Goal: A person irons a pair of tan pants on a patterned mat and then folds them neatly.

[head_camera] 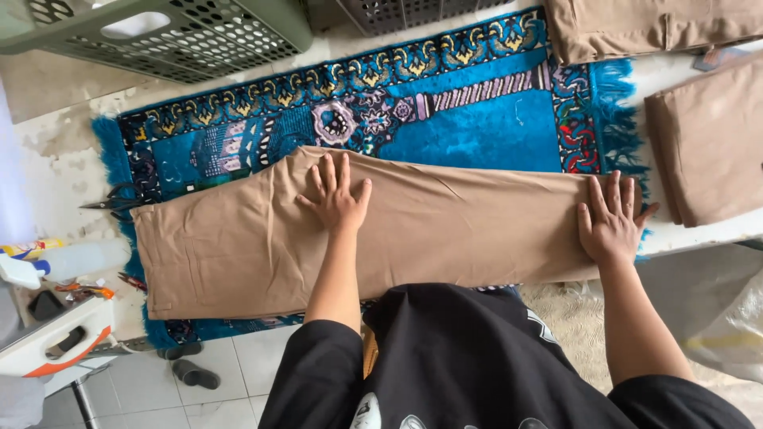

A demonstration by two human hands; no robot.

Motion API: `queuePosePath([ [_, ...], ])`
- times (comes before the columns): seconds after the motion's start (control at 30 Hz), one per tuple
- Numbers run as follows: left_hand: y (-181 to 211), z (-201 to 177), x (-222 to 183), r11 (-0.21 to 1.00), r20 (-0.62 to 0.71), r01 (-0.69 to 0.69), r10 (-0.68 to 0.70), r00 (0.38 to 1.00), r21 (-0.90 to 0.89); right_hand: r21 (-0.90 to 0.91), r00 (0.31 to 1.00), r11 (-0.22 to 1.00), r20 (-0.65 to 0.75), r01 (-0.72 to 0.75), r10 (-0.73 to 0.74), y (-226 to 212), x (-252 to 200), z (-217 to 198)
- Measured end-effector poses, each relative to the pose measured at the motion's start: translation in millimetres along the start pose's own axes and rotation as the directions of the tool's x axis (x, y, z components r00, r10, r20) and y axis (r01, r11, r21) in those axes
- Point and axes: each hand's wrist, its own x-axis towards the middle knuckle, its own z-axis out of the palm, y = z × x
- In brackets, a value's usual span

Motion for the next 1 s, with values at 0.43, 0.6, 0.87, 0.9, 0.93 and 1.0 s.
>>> queuePosePath([
  [0.43,87.3,88.1,-73.6,0.793,-0.222,-0.609,0.598,0.77,0.024,-0.13,0.766,0.918,-0.514,0.375,-0.386,-142.4,70.6,60.9],
  [0.6,82.3,72.3,-58.7,0.812,-0.042,-0.583,0.583,0.811,0.005,-0.081,0.848,0.909,-0.336,0.408,-0.411,-168.4,84.8,73.4],
  [0.87,76.8,50.8,-58.2,0.89,-0.062,-0.451,0.455,0.889,0.066,-0.063,0.951,0.973,-0.206,0.222,-0.23,-164.3,100.6,77.5],
  [0.9,78.4,49.9,-59.8,0.898,-0.063,-0.434,0.438,0.897,0.074,-0.069,0.958,0.978,-0.196,0.198,-0.208,-163.3,99.5,77.9],
  [0.93,78.8,50.7,-58.7,0.897,-0.07,-0.435,0.44,0.895,0.072,-0.072,0.957,0.977,-0.202,0.199,-0.21,-164.3,94.4,77.9],
  [1.0,80.2,52.0,-60.1,0.898,-0.101,-0.436,0.44,0.892,0.058,-0.173,0.806,0.932,-0.468,0.318,-0.362,-163.6,79.2,76.6],
])
